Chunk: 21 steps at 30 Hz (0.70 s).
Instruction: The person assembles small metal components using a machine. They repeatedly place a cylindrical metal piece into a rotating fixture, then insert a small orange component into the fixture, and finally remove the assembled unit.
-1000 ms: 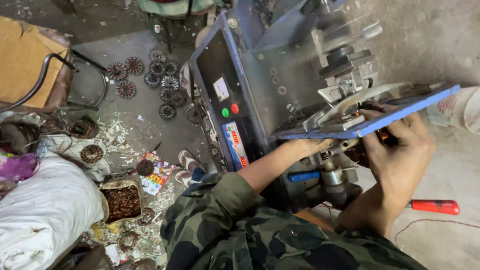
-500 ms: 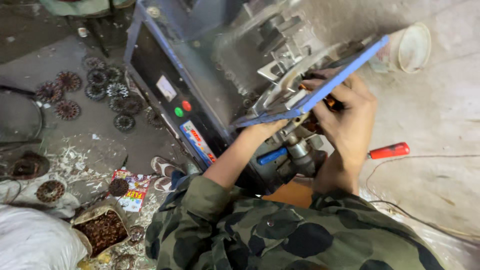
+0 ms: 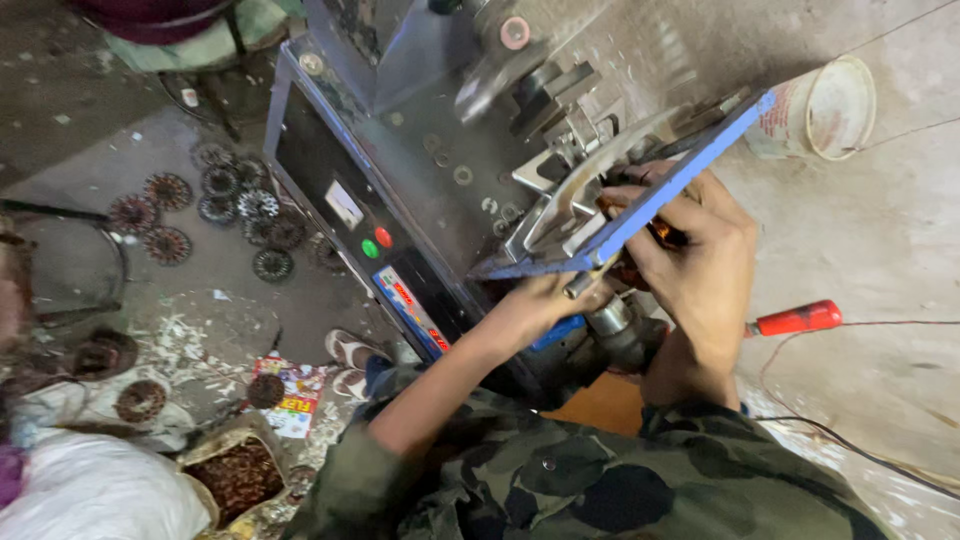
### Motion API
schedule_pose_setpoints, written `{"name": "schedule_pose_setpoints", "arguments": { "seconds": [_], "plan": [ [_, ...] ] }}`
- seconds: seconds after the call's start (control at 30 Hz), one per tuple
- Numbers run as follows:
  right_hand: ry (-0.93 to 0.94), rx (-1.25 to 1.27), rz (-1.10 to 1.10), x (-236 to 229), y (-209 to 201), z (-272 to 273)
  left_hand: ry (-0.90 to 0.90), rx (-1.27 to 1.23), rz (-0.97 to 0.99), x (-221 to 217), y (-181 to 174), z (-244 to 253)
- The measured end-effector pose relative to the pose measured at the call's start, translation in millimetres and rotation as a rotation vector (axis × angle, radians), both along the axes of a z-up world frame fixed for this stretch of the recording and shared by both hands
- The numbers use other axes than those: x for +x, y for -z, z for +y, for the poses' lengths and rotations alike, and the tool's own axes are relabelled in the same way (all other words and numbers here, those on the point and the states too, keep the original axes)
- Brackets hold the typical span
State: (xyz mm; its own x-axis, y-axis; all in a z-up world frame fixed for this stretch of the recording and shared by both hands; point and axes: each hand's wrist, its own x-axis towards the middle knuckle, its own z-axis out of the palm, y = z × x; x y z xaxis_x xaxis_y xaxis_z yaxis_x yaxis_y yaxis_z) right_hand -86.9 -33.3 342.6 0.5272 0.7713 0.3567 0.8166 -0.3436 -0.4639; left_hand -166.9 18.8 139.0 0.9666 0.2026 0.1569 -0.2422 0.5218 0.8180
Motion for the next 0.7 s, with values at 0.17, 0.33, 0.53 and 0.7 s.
{"name": "schedule_pose_setpoints", "arguments": {
  "seconds": [0.17, 0.33, 0.53, 0.7],
  "plan": [
    [0.036, -0.008, 0.011, 0, -3, 2, 0.172, 0.831, 0.071, -102, -101, 90],
    [0.017, 0.002, 0.028, 4, -3, -1, -0.266, 0.790, 0.055, -125, -173, 137],
    [-0.027, 0.028, -0.019, 10, 3, -4, -0.796, 0.733, -0.088, -75, -197, 164],
    [0.007, 0.016, 0.029, 13, 6, -6, -0.771, 0.853, -0.070, -18, -211, 186]
  ]
}}
